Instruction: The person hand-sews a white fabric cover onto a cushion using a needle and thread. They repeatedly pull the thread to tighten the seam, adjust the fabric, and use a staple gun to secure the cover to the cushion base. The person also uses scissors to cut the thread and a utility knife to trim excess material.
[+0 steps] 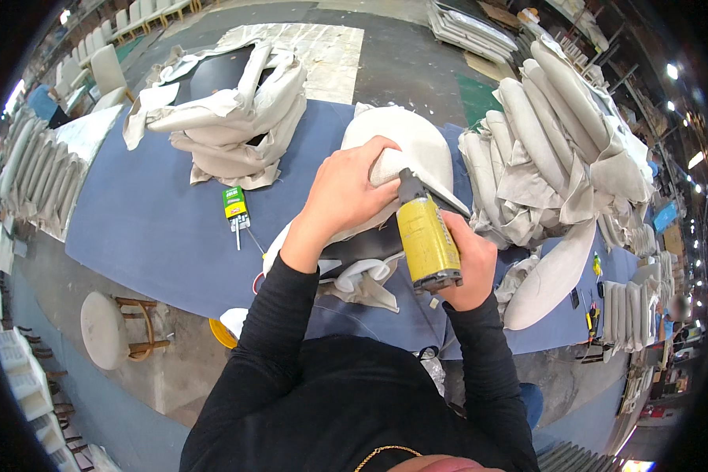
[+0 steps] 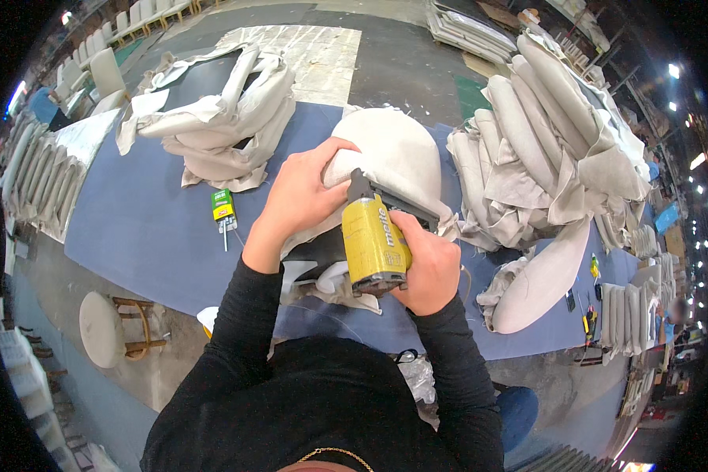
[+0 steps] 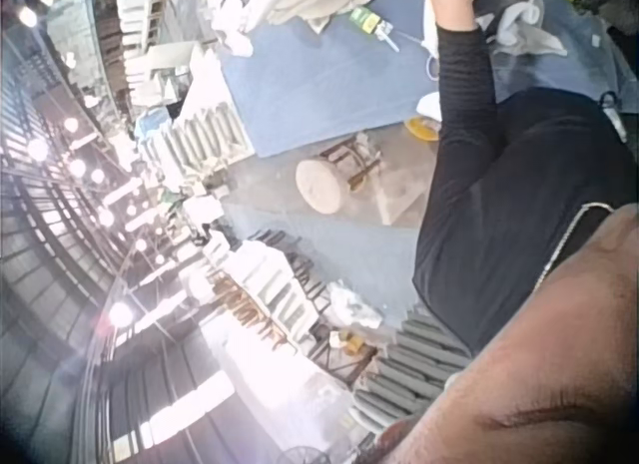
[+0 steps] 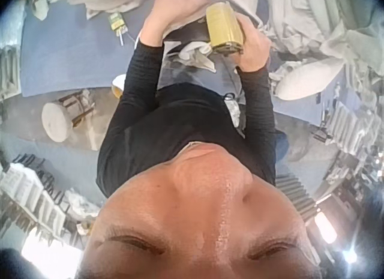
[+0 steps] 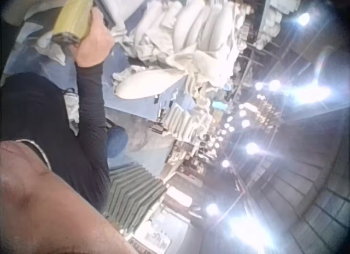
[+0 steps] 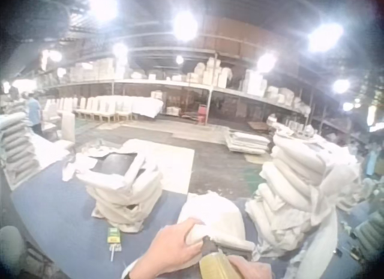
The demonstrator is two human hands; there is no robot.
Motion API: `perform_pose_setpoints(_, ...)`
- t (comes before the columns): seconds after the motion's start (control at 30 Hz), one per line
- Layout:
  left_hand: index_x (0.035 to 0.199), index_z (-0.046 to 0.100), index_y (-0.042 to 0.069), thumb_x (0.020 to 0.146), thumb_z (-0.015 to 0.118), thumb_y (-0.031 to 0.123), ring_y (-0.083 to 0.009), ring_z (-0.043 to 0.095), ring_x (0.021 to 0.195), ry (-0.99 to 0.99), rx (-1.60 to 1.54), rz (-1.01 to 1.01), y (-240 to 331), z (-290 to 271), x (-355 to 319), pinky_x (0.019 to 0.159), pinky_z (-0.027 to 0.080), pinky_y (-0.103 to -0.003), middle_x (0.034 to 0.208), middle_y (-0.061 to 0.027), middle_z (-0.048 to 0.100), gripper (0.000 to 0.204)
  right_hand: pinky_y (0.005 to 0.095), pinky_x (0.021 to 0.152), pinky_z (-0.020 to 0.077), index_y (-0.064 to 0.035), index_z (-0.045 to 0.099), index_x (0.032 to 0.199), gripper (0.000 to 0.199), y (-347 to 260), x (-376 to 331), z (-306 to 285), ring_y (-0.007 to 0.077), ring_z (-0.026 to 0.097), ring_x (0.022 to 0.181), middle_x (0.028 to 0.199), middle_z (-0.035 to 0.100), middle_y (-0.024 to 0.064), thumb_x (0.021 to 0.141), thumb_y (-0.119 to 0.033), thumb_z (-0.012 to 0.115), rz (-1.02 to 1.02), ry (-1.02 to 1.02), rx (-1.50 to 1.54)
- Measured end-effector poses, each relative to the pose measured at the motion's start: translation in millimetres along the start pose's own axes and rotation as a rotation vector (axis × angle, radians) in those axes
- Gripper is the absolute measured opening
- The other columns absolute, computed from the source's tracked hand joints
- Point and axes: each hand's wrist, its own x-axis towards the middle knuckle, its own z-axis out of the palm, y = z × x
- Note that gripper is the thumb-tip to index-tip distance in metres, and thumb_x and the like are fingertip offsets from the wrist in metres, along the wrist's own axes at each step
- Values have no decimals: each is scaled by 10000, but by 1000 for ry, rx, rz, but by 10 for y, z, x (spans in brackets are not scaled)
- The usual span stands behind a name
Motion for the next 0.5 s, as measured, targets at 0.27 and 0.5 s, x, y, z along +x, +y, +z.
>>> perform_pose_setpoints(0.27, 1205, 685, 89, 818, 726, 100, -440, 709, 999, 5, 10, -30, 0, -3, 12, 865, 563, -462, 1030, -220, 747, 389, 418, 774, 586, -40, 652, 1305, 691, -31, -73, 121, 384, 754, 883, 1006, 750, 208, 706, -297, 883, 69, -17, 65)
perform_pose_setpoints(0.5, 1204, 685, 87, 805, 722, 92, -440, 708, 995, -5, 17, -38, 6, 50, 36, 863, 563, -459, 1026, -225, 744, 401, 418, 778, 584, -36, 648, 1308, 699, 19, -72, 79, 389, 753, 898, 1020, 745, 213, 715, -317, 888, 97, -26, 84)
